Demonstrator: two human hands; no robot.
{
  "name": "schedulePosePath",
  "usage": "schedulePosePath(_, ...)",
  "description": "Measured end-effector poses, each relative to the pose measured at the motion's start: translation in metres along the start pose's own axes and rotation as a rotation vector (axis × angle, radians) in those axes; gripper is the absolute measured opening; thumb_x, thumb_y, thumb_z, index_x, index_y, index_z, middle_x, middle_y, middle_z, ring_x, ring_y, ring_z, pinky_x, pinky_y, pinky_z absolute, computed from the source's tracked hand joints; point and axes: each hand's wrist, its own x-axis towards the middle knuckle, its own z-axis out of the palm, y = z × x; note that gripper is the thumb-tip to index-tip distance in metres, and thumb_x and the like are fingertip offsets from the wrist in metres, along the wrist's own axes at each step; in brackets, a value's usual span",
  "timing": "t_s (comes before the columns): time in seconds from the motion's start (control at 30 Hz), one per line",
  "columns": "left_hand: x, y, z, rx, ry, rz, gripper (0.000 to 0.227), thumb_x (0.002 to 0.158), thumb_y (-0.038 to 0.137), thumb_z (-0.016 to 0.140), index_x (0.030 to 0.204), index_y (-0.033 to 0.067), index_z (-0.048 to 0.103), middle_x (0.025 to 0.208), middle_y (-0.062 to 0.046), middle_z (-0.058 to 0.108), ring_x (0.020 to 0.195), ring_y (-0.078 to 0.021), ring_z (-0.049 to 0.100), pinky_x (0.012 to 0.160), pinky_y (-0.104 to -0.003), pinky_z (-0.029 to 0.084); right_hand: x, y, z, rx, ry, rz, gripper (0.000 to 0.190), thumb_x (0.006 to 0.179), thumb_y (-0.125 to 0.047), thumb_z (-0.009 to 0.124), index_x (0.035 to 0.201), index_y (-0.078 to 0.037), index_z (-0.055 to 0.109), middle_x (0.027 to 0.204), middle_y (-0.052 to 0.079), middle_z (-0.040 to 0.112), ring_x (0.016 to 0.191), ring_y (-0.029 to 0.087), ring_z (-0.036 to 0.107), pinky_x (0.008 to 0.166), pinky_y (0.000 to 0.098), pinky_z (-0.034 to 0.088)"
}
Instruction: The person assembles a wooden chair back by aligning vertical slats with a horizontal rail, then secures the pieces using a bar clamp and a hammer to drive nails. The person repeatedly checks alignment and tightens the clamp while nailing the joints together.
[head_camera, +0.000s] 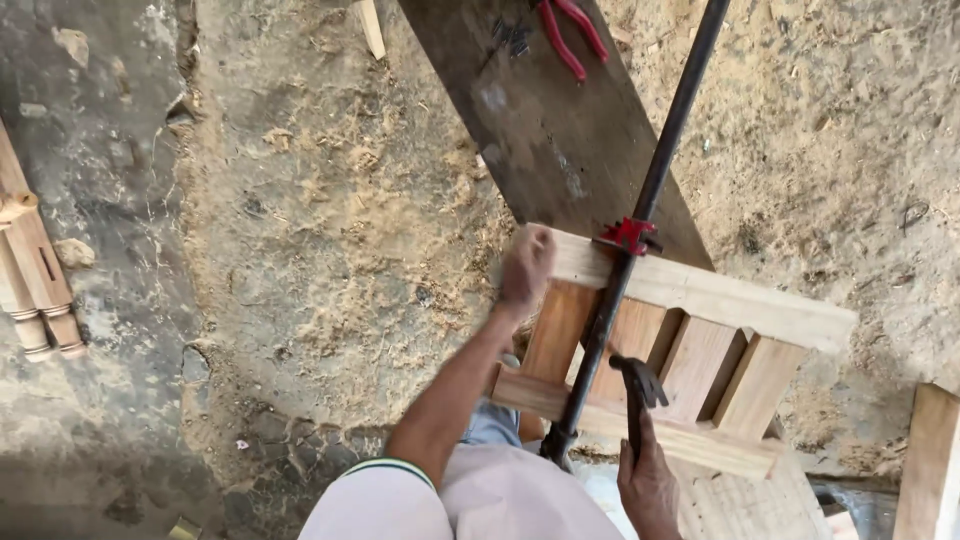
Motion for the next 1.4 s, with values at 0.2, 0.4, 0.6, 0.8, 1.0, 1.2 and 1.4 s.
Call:
schedulePosePath(0.2, 0.238, 0.000, -0.050, 0.348, 0.190, 0.027, 0.015, 0.097, 0.019, 0.064, 0.096, 0.0049, 0.067, 0.100, -0.013, 0.066, 0.081, -0.0207, 0.066, 0.064, -0.031, 0.061, -0.001, 0.021, 0.013, -0.021, -0.012, 0.047, 0.082, 0.091, -0.022, 0.063, 0.161, -0.030, 0.019, 0.118, 0.024, 0.071, 0.087, 0.043, 0.076, 0.068, 0.0524, 0.063)
schedulePosePath(0.4, 0.359, -0.008, -0.038, 0.614, 0.061, 0.045, 0.009, 0.090, 0.017, 0.072, 0.099, 0.0139, 0.074, 0.101, -0.011, 0.075, 0.088, -0.0272, 0.075, 0.073, -0.037, 0.063, -0.001, 0.016, 0.016, 0.028, 0.128, -0.077, 0.081, 0.089, -0.019, 0.064, 0.160, -0.027, 0.027, 0.125, 0.025, 0.068, 0.106, 0.044, 0.071, 0.084, 0.0504, 0.060)
schedulePosePath(0.6, 0.385, -0.042, -0.027, 0.729, -0.046, -0.025, 0.017, 0.086, 0.023, 0.075, 0.102, 0.0164, 0.071, 0.105, -0.012, 0.075, 0.103, -0.0340, 0.070, 0.089, -0.048, 0.054, 0.002, 0.017, 0.020, 0.055, 0.128, -0.116, 0.079, 0.090, -0.018, 0.059, 0.161, -0.023, 0.025, 0.129, 0.027, 0.065, 0.107, 0.045, 0.070, 0.083, 0.0511, 0.060)
schedulePosePath(0.8, 0.362, 0.002, -0.035, 0.611, -0.114, 0.042, 0.020, 0.086, 0.007, 0.061, 0.105, 0.0105, 0.067, 0.095, -0.007, 0.074, 0.090, -0.0234, 0.072, 0.080, -0.042, 0.059, -0.005, -0.013, -0.002, -0.048, -0.136, 0.208, 0.078, 0.095, -0.026, 0.061, 0.161, -0.023, 0.020, 0.106, 0.023, 0.068, 0.073, 0.047, 0.068, 0.059, 0.0587, 0.055)
schedulePosePath(1.0, 0.358, -0.024, -0.057, 0.371, -0.026, 0.285, 0.016, 0.095, -0.002, 0.056, 0.105, 0.0043, 0.066, 0.088, -0.004, 0.074, 0.074, -0.0136, 0.073, 0.068, -0.035, 0.065, -0.003, -0.024, -0.006, 0.034, -0.019, 0.052, 0.071, 0.097, -0.024, 0.061, 0.158, -0.020, 0.025, 0.098, 0.021, 0.065, 0.071, 0.045, 0.067, 0.057, 0.0570, 0.054)
schedulePosePath(1.2, 0.096, 0.092, 0.002, -0.082, -0.440, 0.140, 0.002, 0.100, 0.006, 0.068, 0.100, 0.0077, 0.067, 0.090, -0.005, 0.068, 0.073, -0.0116, 0.064, 0.062, -0.026, 0.059, -0.008, -0.026, 0.001, 0.092, 0.051, 0.016, 0.069, 0.096, -0.020, 0.062, 0.156, -0.018, 0.028, 0.101, 0.024, 0.064, 0.069, 0.045, 0.066, 0.056, 0.0566, 0.053)
schedulePosePath(1.4, -0.074, 0.053, 0.079, 0.189, -0.542, 0.218, 0.008, 0.094, 0.013, 0.076, 0.101, 0.0118, 0.077, 0.101, -0.004, 0.078, 0.087, -0.0146, 0.076, 0.074, -0.025, 0.063, -0.010, -0.019, 0.007, 0.126, 0.086, -0.006, 0.064, 0.098, -0.019, 0.061, 0.156, -0.018, 0.034, 0.101, 0.021, 0.063, 0.067, 0.044, 0.065, 0.057, 0.0560, 0.053)
